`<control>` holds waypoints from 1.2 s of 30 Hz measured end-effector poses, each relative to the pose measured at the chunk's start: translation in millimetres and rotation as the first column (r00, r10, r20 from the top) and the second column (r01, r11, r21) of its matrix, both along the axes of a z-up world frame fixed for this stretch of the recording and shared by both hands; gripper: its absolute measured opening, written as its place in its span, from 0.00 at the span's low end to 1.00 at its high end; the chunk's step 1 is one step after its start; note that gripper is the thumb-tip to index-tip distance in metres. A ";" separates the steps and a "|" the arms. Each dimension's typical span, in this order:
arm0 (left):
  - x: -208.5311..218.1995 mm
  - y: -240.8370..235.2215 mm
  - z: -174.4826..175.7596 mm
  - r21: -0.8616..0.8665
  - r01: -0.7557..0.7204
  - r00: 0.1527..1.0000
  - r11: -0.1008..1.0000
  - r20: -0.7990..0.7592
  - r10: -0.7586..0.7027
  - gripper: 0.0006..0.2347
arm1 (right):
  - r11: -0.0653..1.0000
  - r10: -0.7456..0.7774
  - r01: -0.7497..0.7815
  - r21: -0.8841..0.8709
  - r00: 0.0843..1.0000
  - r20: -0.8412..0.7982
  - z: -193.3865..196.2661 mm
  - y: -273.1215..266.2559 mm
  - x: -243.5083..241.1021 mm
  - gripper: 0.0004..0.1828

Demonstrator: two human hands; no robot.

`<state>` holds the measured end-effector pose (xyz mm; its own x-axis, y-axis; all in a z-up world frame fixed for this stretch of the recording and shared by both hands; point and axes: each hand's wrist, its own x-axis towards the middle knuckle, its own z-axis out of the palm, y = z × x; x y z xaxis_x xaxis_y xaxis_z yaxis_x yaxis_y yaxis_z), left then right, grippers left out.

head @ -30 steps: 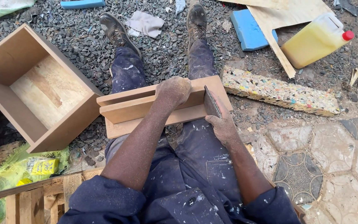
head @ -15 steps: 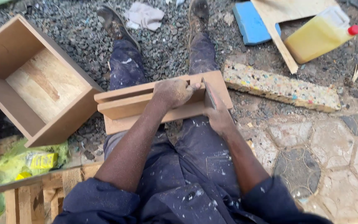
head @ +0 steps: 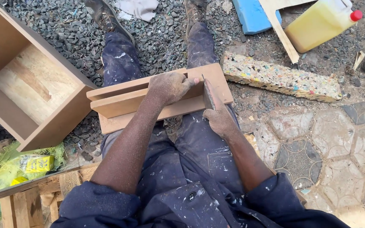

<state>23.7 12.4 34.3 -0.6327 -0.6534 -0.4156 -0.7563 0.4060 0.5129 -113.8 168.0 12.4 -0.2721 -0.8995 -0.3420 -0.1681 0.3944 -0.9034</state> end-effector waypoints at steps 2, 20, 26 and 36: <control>0.2 -0.7 -5.4 -0.005 0.004 1.000 1.000 0.012 -0.004 0.27 | 0.999 0.005 -0.003 0.033 0.999 -0.042 5.8 -3.7 2.0 0.53; -0.9 -4.4 -8.0 -0.042 0.065 0.997 0.997 0.053 -0.062 0.26 | 0.980 -0.005 0.028 -0.195 0.993 0.117 -27.9 0.1 -5.3 0.49; -1.6 -3.4 -11.1 -0.082 0.063 0.996 0.995 0.061 -0.058 0.24 | 0.987 0.009 -0.001 -0.160 0.999 0.049 -32.6 -13.5 -8.2 0.52; -8.3 4.9 -23.8 -0.196 -0.008 0.990 0.980 0.136 0.035 0.19 | 0.988 0.014 -0.007 -0.154 0.999 0.045 -25.2 -45.6 -9.7 0.53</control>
